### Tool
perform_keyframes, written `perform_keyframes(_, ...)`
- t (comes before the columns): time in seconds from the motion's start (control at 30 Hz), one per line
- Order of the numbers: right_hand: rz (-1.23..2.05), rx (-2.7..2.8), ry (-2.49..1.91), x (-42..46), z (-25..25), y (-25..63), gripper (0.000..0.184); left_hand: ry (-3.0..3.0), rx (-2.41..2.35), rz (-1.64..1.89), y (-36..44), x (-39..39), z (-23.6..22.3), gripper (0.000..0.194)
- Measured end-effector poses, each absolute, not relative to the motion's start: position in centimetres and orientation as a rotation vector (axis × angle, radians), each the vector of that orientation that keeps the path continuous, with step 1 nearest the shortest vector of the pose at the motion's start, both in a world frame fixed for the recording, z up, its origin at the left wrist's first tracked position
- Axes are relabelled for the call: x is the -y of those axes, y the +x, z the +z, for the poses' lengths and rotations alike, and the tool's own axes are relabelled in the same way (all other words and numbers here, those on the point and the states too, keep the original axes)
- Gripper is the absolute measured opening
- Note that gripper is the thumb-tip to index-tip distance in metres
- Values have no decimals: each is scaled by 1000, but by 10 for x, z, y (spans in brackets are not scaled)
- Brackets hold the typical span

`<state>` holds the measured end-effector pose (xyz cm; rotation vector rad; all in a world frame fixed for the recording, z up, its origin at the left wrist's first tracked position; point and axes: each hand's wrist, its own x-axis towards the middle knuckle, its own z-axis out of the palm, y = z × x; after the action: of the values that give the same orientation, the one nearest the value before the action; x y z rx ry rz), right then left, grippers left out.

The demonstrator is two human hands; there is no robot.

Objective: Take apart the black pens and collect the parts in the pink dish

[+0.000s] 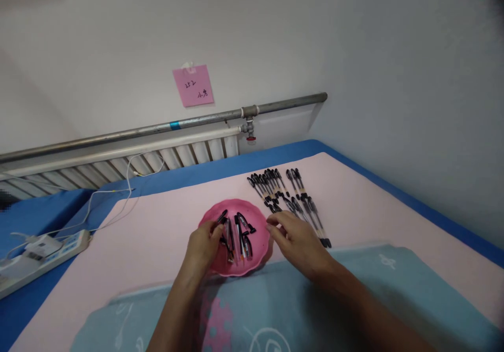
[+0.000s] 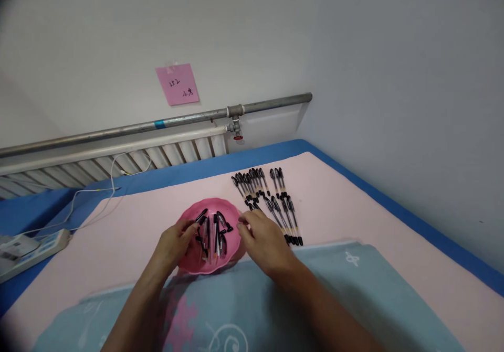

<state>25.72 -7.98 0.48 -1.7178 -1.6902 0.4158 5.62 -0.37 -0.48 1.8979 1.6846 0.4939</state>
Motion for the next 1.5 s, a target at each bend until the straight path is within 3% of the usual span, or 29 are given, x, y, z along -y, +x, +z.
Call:
perform_keyframes(0.57,227,1609,-2059,72,7,315,19,2229,-1937,120,100,-32,1,28)
perform_keyframes(0.93,334,1835,-2272,74,-6,287,20,2234,-1954,-10,62,-8,29,27)
perform_keyframes(1.1,322,1801,-2211,74,2,290,17,2228,-1931,42,63,-3,24,33)
perform_keyframes(1.5,514,1558,-1993,76,12,292,17,2036,-1839,288,90,5,-4,23)
